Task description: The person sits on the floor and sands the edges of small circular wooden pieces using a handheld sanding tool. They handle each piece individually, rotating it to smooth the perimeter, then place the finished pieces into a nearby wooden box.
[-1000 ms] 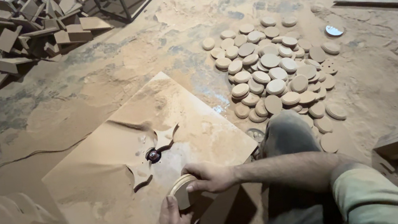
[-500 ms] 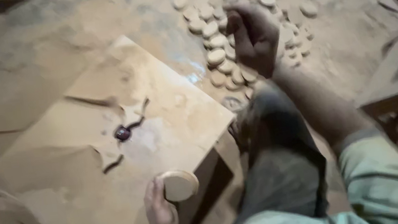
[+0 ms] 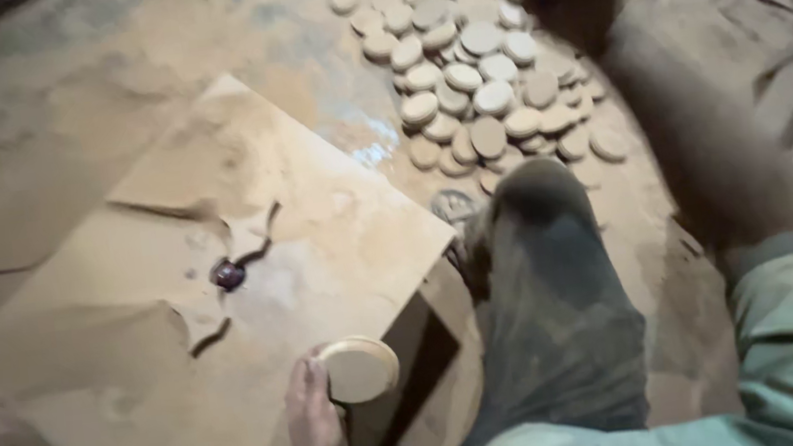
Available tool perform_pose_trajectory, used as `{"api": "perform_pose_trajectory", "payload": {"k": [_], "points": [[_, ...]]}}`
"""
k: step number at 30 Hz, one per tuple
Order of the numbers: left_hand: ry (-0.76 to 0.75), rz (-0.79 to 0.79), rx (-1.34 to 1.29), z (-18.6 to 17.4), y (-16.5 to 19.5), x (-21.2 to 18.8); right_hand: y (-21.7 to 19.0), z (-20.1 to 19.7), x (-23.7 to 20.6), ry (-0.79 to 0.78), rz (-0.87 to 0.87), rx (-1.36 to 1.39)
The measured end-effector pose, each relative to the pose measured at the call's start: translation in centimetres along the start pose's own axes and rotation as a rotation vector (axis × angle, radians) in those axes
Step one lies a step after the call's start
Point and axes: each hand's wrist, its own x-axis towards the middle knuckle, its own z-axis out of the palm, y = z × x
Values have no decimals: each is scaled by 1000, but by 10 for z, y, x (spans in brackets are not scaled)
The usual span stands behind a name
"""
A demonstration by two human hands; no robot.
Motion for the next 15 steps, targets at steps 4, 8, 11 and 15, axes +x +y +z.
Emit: {"api": "perform_pose_trajectory", "payload": {"k": [4,8,11,15], "points": [[42,44,105,9,18,3,-77,59,-33,-390,54,487],[89,245,294,16,38,7,-181,111,-109,-1005,120,754],[140,348,315,14,49,8,-240,116,-139,-1358,-21,764],[170,329,246,7,54,5,-276,99,-140,-1284,59,1061]]}}
